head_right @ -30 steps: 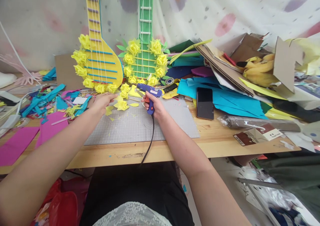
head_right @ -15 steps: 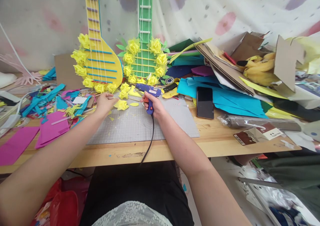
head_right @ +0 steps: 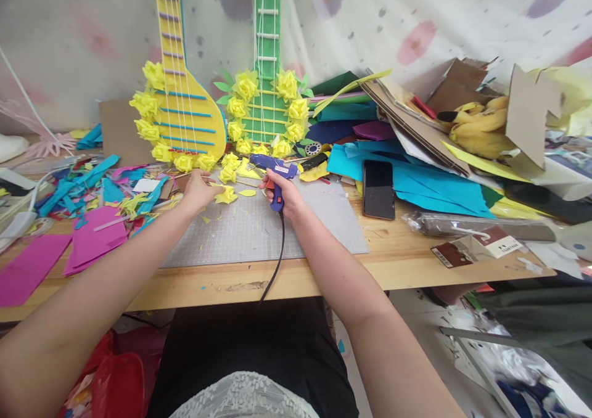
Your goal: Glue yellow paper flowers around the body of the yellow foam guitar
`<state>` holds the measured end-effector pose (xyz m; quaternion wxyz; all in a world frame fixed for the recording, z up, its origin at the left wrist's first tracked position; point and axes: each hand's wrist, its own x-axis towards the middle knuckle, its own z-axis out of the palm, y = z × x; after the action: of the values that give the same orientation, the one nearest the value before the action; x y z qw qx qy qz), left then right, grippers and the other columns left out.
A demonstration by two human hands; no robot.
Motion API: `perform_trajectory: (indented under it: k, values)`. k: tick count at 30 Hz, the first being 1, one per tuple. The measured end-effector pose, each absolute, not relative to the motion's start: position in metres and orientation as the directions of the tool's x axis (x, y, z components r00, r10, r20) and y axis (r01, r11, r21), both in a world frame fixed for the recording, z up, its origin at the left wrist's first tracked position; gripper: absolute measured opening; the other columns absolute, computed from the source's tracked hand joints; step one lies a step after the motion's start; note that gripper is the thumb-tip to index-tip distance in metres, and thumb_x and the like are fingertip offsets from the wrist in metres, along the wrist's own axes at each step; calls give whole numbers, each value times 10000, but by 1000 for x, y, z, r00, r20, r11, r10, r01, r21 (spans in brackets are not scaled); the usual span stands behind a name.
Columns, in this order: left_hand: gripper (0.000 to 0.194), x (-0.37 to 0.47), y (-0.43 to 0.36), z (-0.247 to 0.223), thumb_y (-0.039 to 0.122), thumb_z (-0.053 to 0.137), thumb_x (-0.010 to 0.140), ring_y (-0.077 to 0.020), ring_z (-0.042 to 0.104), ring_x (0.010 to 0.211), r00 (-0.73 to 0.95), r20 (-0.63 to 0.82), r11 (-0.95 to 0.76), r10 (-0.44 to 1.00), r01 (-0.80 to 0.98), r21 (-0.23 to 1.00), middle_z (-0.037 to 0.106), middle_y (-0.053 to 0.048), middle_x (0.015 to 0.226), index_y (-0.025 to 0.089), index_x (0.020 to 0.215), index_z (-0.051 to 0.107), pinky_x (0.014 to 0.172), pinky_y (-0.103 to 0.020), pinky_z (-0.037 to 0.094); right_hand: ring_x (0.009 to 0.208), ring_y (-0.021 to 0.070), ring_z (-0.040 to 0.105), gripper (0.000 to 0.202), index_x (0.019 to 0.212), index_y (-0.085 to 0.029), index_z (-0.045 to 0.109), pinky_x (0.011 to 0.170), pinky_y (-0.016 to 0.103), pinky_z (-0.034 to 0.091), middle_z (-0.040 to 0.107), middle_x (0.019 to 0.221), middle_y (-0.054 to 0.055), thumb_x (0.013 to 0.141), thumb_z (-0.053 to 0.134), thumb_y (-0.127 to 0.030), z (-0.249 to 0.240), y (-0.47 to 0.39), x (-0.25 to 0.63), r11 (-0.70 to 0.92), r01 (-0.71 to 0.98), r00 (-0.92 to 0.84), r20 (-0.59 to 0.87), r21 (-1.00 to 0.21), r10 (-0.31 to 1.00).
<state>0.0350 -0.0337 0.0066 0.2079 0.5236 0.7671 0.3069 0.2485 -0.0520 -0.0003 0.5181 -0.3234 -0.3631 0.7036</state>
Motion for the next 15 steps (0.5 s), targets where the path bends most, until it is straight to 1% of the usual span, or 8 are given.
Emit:
perform_trajectory:
  k: [4, 7, 11, 13, 15]
  values:
    - [605, 37, -33, 6, 162, 717, 554, -213, 629, 882, -362, 2, 261, 932, 675, 690, 661, -58, 1031, 194, 1119, 505, 746, -320, 459, 410, 35, 374, 337, 689, -171, 572, 387, 195, 286, 619, 612, -16, 692, 706, -480, 0, -52, 248, -194, -487, -255, -74, -851, 964]
    - [558, 40, -35, 11, 152, 699, 572, -192, 631, 828, -369, -66, 298, 927, 620, 726, 667, -53, 983, 183, 1097, 512, 707, -298, 458, 412, 37, 370, 332, 684, -174, 568, 390, 198, 287, 616, 614, -17, 700, 698, -479, 1, -52, 248, -195, -479, -254, -78, -856, 964]
    - [463, 42, -37, 20, 200, 690, 608, -204, 626, 887, -405, -158, 372, 901, 530, 762, 648, -79, 1008, 168, 1040, 528, 696, -288, 456, 415, 37, 370, 323, 686, -173, 572, 392, 200, 289, 617, 621, -17, 706, 688, -474, 0, -52, 248, -188, -481, -251, -71, -856, 965]
    - [438, 42, -37, 23, 225, 697, 608, -215, 620, 920, -421, -156, 383, 893, 533, 754, 639, -86, 1021, 172, 1011, 533, 721, -298, 456, 415, 37, 371, 322, 689, -172, 575, 392, 200, 291, 618, 620, -18, 704, 686, -474, -1, -52, 248, -185, -482, -253, -67, -856, 965]
    - [446, 41, -36, 23, 225, 711, 594, -221, 619, 914, -418, -145, 378, 897, 554, 742, 641, -79, 989, 180, 999, 531, 734, -310, 457, 414, 37, 371, 325, 689, -173, 572, 392, 199, 293, 616, 616, -18, 705, 685, -478, -1, -52, 247, -187, -473, -252, -71, -861, 965]
